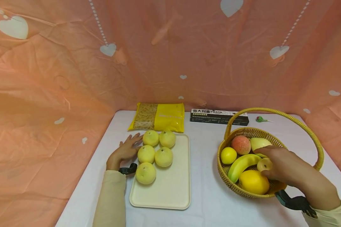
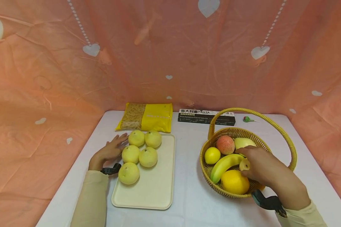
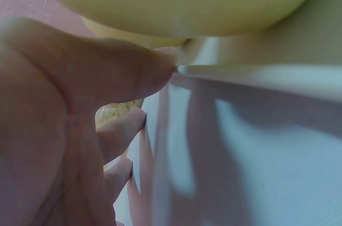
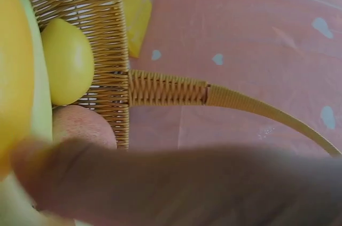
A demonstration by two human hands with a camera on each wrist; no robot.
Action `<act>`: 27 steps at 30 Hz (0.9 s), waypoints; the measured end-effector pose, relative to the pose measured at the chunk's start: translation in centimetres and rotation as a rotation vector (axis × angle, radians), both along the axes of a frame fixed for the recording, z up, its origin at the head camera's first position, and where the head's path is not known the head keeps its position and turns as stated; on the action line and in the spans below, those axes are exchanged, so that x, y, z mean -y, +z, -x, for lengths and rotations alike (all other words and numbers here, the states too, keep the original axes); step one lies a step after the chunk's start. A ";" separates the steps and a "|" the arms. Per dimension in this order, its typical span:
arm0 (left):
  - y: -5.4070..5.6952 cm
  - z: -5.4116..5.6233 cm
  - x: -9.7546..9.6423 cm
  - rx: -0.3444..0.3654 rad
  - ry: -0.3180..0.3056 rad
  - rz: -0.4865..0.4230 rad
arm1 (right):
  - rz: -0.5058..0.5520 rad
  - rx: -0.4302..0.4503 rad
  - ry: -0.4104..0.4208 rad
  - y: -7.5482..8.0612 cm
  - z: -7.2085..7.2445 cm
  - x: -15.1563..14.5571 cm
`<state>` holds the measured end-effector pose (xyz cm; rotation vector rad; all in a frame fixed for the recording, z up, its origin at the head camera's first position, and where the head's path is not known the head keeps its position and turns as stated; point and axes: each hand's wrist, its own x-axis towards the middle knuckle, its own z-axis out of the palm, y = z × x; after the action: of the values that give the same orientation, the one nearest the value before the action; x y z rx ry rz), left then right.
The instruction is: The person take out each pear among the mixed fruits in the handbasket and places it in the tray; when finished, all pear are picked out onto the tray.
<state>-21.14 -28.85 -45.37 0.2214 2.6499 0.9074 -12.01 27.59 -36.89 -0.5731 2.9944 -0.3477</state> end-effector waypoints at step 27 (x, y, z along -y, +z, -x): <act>-0.2 -0.1 0.4 -0.009 -0.005 -0.029 | -0.066 -0.008 -0.082 -2.0 0.2 0.1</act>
<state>-21.03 -29.23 -45.59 0.2397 2.6445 0.9461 -12.17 27.50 -38.84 -0.4486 3.0298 -0.2506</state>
